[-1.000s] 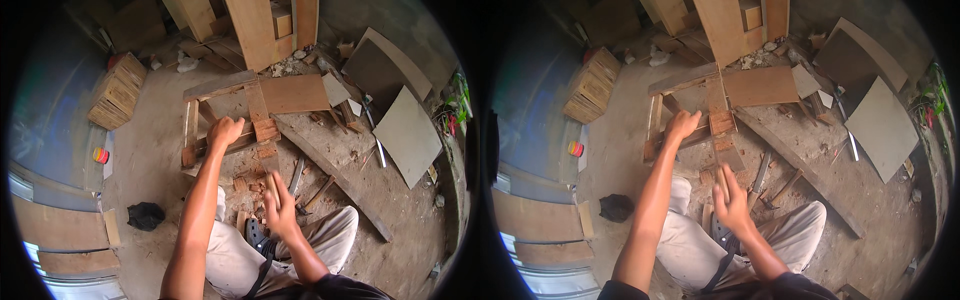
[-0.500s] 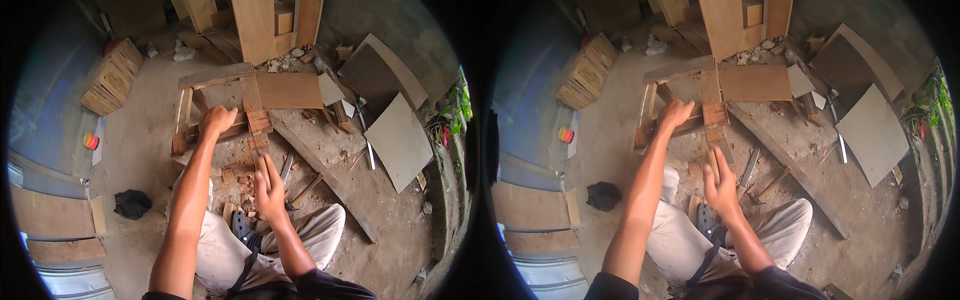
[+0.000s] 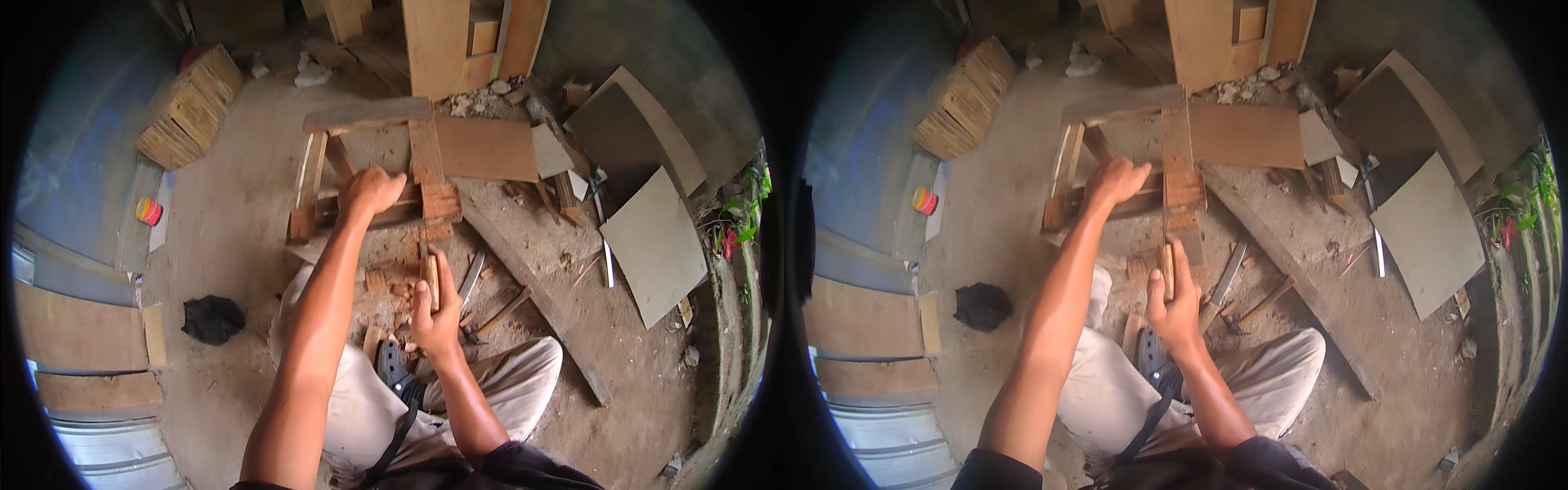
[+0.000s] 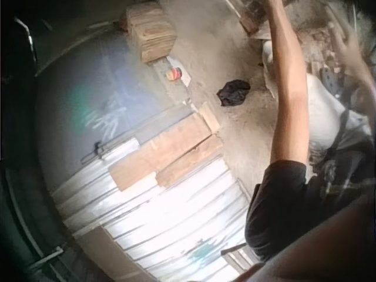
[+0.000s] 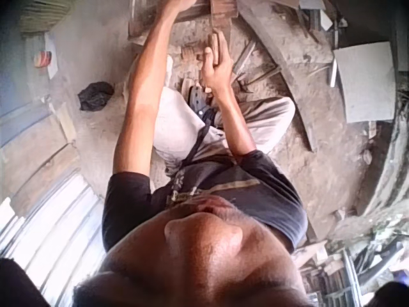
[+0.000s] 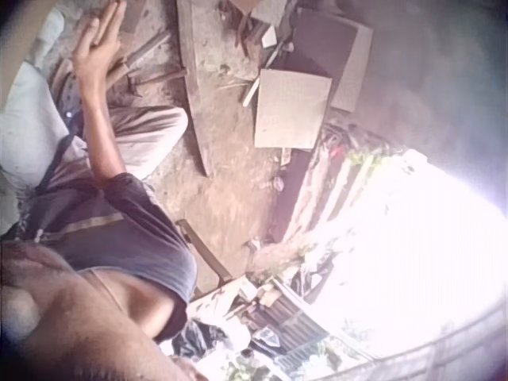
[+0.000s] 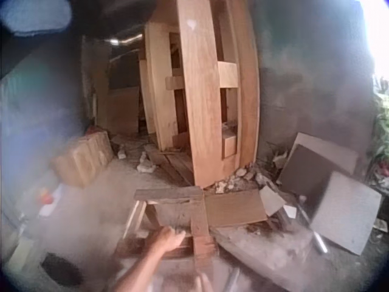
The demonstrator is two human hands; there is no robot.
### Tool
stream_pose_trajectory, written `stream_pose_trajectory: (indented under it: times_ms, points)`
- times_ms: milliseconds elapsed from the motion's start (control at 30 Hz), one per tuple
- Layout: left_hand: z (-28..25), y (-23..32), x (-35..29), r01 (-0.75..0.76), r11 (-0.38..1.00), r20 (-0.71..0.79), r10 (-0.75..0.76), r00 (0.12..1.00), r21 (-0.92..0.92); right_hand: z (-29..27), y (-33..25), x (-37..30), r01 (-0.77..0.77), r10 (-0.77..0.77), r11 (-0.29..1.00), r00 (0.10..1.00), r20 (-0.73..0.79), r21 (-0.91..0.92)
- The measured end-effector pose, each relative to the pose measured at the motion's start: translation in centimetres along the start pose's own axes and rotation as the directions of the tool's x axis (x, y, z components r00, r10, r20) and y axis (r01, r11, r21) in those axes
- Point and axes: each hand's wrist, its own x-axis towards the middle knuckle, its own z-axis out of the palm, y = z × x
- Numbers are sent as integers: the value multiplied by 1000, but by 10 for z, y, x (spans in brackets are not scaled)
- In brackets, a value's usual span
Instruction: The person sits on the floor and uses a chisel and mallet to carve and shape a wooden frame. They repeatedly strike the chisel to remove wood chips and refine the joints. Later, they use a metal file to smooth the edges of a small wooden piece.
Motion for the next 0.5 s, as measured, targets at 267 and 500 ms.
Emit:
stream_pose_trajectory:
  times_ms: [267, 500]
  points:
    - [1, -2, -4, -23, 998, 14, 24, 1000, -55, -37, -29, -70, 203, -201, 978, 979, 39, -53]
    - [2, -2, -2, -3, 999, -8, 3, 1000, -39, -16, -15, 1, 143, -137, 985, 988, 69, -94]
